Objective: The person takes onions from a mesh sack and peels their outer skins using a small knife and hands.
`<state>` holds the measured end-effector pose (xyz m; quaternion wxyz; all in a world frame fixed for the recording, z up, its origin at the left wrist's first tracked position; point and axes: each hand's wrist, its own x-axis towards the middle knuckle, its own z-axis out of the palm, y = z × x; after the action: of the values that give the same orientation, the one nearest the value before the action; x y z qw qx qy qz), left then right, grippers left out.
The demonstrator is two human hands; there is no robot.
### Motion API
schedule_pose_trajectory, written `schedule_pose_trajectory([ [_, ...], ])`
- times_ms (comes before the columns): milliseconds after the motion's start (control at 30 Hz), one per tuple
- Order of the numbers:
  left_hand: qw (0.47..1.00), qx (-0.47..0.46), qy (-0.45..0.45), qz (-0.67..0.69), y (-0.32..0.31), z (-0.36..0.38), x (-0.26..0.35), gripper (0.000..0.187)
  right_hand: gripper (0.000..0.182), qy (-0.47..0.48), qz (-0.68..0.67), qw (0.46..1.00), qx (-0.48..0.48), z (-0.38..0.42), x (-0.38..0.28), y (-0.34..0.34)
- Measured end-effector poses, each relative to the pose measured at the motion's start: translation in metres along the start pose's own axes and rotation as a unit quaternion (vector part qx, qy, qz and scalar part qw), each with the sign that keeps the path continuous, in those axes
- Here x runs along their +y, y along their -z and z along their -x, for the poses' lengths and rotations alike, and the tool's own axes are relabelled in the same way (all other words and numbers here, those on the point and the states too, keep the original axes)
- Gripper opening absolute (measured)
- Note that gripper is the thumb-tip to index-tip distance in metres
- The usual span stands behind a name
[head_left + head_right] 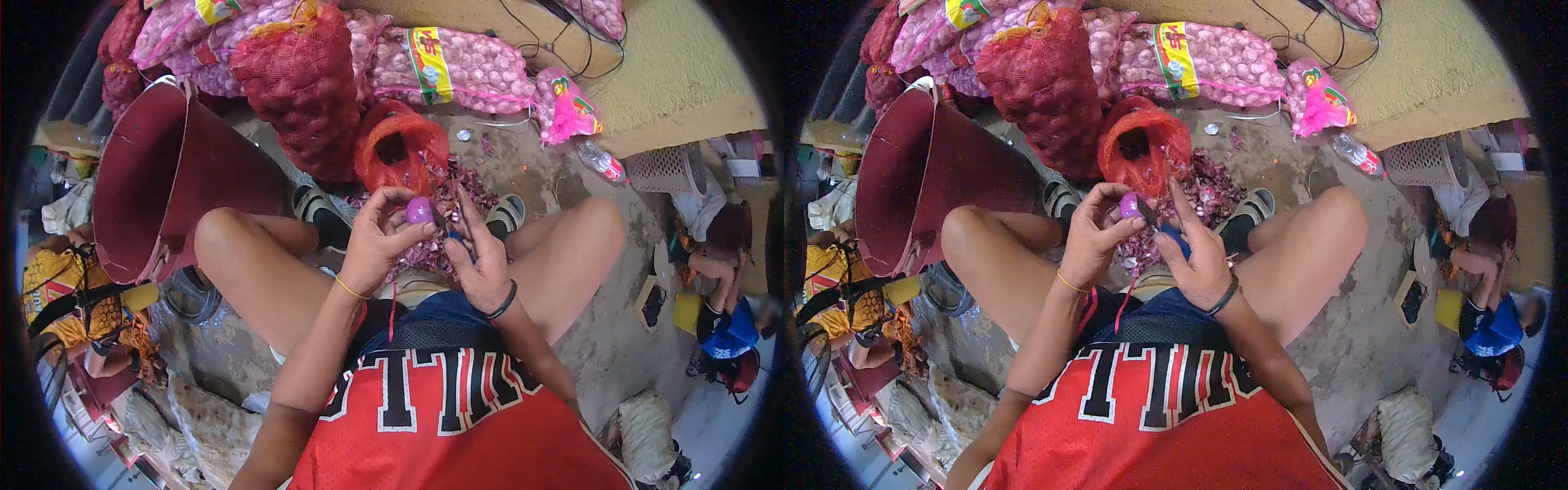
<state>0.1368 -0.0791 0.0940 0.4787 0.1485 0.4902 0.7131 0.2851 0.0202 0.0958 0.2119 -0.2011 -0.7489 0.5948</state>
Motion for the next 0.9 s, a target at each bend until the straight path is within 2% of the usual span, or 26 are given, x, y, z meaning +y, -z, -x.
schedule_pose_trajectory([
  [67, 1.000, -0.017, -0.004, 0.010, 0.002, 0.001, -0.002, 0.043, 0.065, 0.022, 0.038, 0.999, 0.001, -0.001, -0.010, -0.001],
  [167, 1.000, -0.018, 0.007, -0.005, 0.006, 0.006, -0.003, 0.042, 0.066, 0.000, -0.002, 1.000, -0.003, 0.005, 0.011, 0.001],
  [300, 0.998, -0.025, 0.012, -0.051, 0.010, 0.012, 0.006, 0.041, 0.065, -0.015, 0.095, 0.995, 0.005, 0.010, 0.008, -0.002],
  [367, 0.997, -0.048, 0.017, -0.055, 0.014, 0.013, 0.012, 0.040, 0.065, 0.010, 0.101, 0.995, 0.002, 0.010, 0.008, -0.003],
  [433, 0.996, -0.064, 0.032, -0.048, 0.016, 0.016, 0.013, 0.040, 0.062, -0.091, 0.019, 0.995, 0.018, 0.012, 0.023, -0.004],
  [500, 0.997, -0.046, 0.009, -0.066, 0.024, 0.018, 0.011, 0.044, 0.060, -0.157, -0.004, 0.987, 0.026, 0.013, 0.033, 0.000],
  [600, 0.998, -0.011, -0.008, -0.054, 0.034, 0.017, 0.016, 0.047, 0.056, -0.190, 0.021, 0.981, 0.008, 0.019, 0.037, 0.006],
  [633, 0.995, 0.022, -0.001, -0.102, 0.038, 0.013, 0.026, 0.042, 0.055, -0.198, 0.025, 0.980, 0.001, 0.021, 0.038, 0.007],
  [667, 0.981, 0.049, -0.057, -0.180, 0.058, 0.001, 0.034, 0.037, 0.055, -0.195, 0.020, 0.981, -0.004, 0.020, 0.044, 0.006],
  [700, 0.977, 0.128, -0.044, -0.166, 0.059, -0.004, 0.061, 0.036, 0.054, -0.189, 0.021, 0.982, -0.010, 0.020, 0.048, 0.005],
  [733, 0.991, 0.085, -0.078, 0.070, 0.102, -0.009, 0.075, 0.035, 0.053, -0.183, 0.021, 0.983, -0.017, 0.020, 0.052, 0.004],
  [767, 0.946, 0.038, -0.107, 0.303, 0.147, -0.017, 0.091, 0.037, 0.052, -0.173, 0.029, 0.984, -0.022, 0.020, 0.056, 0.003],
  [800, 0.894, 0.037, -0.203, 0.399, 0.153, -0.030, 0.116, 0.041, 0.051, -0.163, 0.037, 0.986, -0.027, 0.020, 0.058, 0.002],
  [900, 0.917, 0.030, -0.256, 0.304, 0.158, -0.062, 0.126, 0.044, 0.047, -0.141, 0.075, 0.986, -0.052, 0.015, 0.064, 0.003],
])
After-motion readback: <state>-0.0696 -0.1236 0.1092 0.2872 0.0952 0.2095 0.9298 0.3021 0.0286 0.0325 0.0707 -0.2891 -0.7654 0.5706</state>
